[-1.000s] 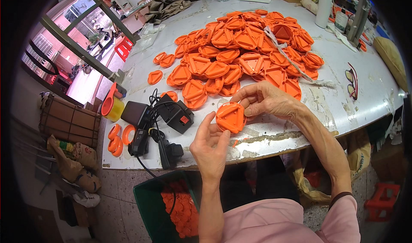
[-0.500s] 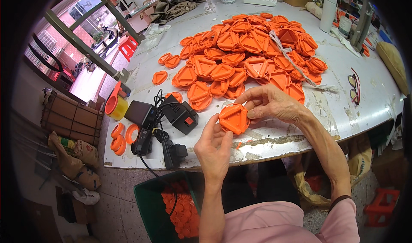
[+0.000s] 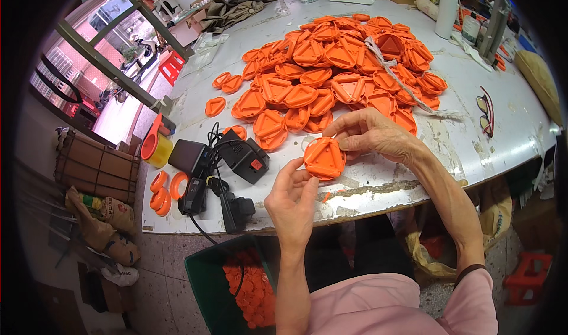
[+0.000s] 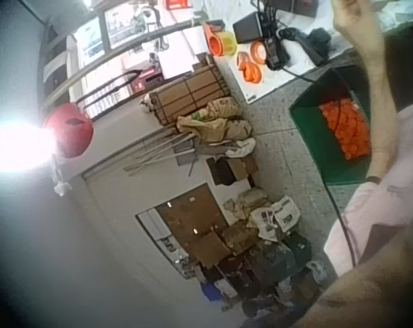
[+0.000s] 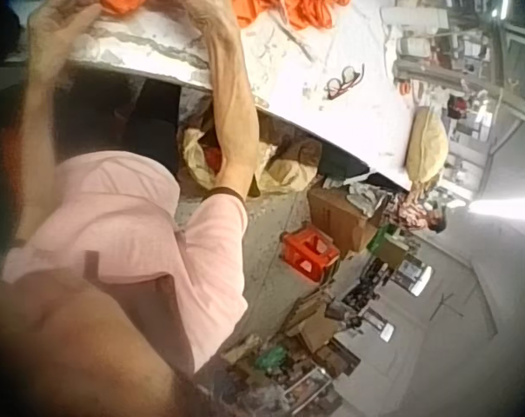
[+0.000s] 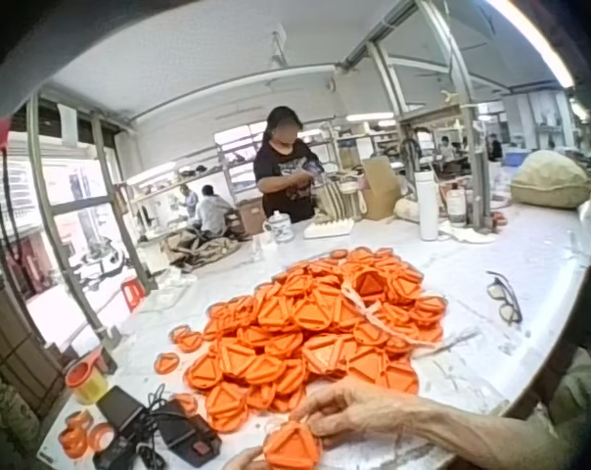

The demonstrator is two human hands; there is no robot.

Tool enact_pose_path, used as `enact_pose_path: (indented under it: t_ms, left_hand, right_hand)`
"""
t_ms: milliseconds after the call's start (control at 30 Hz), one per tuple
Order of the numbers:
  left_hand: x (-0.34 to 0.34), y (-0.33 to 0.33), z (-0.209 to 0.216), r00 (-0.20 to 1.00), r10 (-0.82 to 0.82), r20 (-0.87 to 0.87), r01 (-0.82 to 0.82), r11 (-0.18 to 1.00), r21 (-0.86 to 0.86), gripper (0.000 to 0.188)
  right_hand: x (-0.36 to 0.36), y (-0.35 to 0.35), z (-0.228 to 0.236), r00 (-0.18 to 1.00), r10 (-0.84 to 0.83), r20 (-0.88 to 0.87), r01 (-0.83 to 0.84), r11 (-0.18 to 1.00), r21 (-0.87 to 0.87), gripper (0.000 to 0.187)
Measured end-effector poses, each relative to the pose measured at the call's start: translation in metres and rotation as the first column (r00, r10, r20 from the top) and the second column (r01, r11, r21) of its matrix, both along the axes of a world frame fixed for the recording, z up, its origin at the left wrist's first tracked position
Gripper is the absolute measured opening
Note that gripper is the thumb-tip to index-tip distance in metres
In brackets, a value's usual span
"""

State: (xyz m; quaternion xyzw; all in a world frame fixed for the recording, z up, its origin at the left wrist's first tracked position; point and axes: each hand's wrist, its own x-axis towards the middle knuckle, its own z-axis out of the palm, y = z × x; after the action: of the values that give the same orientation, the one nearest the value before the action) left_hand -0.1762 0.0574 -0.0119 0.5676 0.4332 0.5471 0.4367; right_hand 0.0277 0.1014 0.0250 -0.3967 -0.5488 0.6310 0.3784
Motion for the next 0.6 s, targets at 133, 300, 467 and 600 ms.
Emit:
enact_pose_path:
  t_ms: [133,300,467,600]
  left_hand:
    - [0.0003,-0.0001,-0.001,1.0,0.001,0.0,-0.001,1.0,0.003,0.028]
    - [-0.0003,-0.0007,-0.0001,1.0,-0.001,-0.019,0.001,1.0,0.006,0.028]
    - [0.0014,-0.0005,0.0001,1.0,-0.003,-0.025,0.004,1.0,0.017,0.025]
    - [0.0005,-0.002,0.0017,0.998,-0.013,-0.068,0.013,1.0,0.004,0.021]
  right_hand:
    - [0.0026,0.0025,-0.0053,1.0,-0.017,0.013,0.016,1.0,0.014,0.03]
    - [0.0006,0.0017,-0.0041,1.0,-0.012,0.028,0.011,0.999,0.045,0.026]
    - [-0.0002,-0.0016,0.0013,0.995,-0.043,0.092,0.039,0.998,0.049,0.026]
    - [-0.0022,0.0028,-0.0065,0.995,-0.018,0.101,0.0,0.985,0.17,0.025]
